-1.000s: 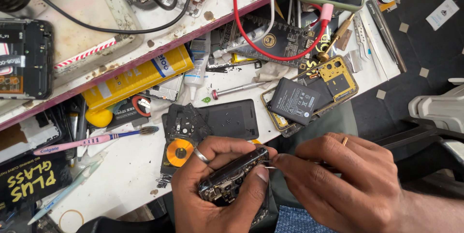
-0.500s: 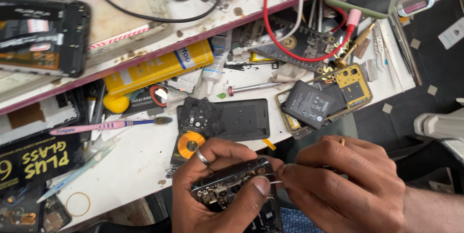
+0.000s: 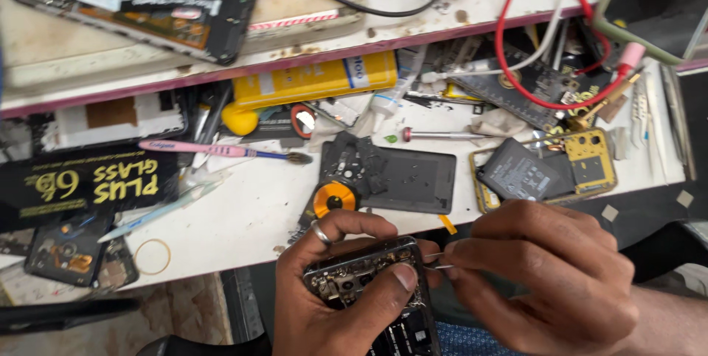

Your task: The person uses tweezers and a screwdriver to adjust components inside a disassembled smartphone, then places a battery into the chassis and secures it with screws. The hands reposition the phone several times to access different areas while working at a cluttered repair bench.

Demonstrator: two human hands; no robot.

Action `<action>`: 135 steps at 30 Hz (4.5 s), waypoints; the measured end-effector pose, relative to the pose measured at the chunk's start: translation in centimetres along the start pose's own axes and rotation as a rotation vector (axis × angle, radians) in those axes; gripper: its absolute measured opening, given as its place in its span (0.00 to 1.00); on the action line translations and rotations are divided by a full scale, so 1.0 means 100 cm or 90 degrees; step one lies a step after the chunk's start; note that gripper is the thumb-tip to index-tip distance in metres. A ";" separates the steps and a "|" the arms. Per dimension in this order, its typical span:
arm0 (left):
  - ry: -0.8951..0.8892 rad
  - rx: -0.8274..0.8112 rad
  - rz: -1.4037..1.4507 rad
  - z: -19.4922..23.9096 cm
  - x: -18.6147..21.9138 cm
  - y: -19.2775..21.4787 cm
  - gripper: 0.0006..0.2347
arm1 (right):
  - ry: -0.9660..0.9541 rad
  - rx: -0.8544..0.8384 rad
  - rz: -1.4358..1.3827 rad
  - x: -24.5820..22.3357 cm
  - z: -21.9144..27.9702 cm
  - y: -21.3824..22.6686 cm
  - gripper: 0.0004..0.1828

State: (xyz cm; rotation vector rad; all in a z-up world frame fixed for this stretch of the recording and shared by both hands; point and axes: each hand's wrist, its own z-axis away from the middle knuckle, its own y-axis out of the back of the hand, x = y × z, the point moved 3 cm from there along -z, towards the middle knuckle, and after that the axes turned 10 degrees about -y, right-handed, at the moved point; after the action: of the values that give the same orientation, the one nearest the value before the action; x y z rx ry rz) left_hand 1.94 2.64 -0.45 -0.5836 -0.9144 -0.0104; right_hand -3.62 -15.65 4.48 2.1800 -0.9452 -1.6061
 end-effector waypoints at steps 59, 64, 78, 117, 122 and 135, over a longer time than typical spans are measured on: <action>0.204 -0.165 0.215 -0.053 0.003 -0.067 0.17 | -0.518 -0.330 -0.054 0.070 0.087 0.029 0.14; 0.175 -0.174 0.199 -0.051 0.007 -0.065 0.19 | -0.681 -0.352 -0.484 0.067 0.095 0.016 0.11; 0.045 -0.286 0.076 -0.050 -0.001 -0.068 0.24 | -0.742 -0.160 -0.398 0.082 0.107 0.027 0.09; -0.030 -0.213 -0.050 -0.033 0.004 -0.039 0.18 | -0.633 -0.382 -0.177 0.053 0.052 0.009 0.18; -0.073 -0.189 -0.076 -0.029 0.007 -0.027 0.17 | -0.528 -0.380 -0.319 0.048 0.042 -0.003 0.15; -0.099 -0.085 -0.029 -0.011 0.009 0.000 0.15 | -0.452 -0.520 -0.087 0.042 0.024 -0.023 0.18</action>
State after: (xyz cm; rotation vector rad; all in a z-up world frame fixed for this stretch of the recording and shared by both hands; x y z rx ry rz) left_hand 3.34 2.33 -0.33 -0.6948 -1.0842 -0.0677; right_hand -4.31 -16.26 -0.82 1.1491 -0.1653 -2.3374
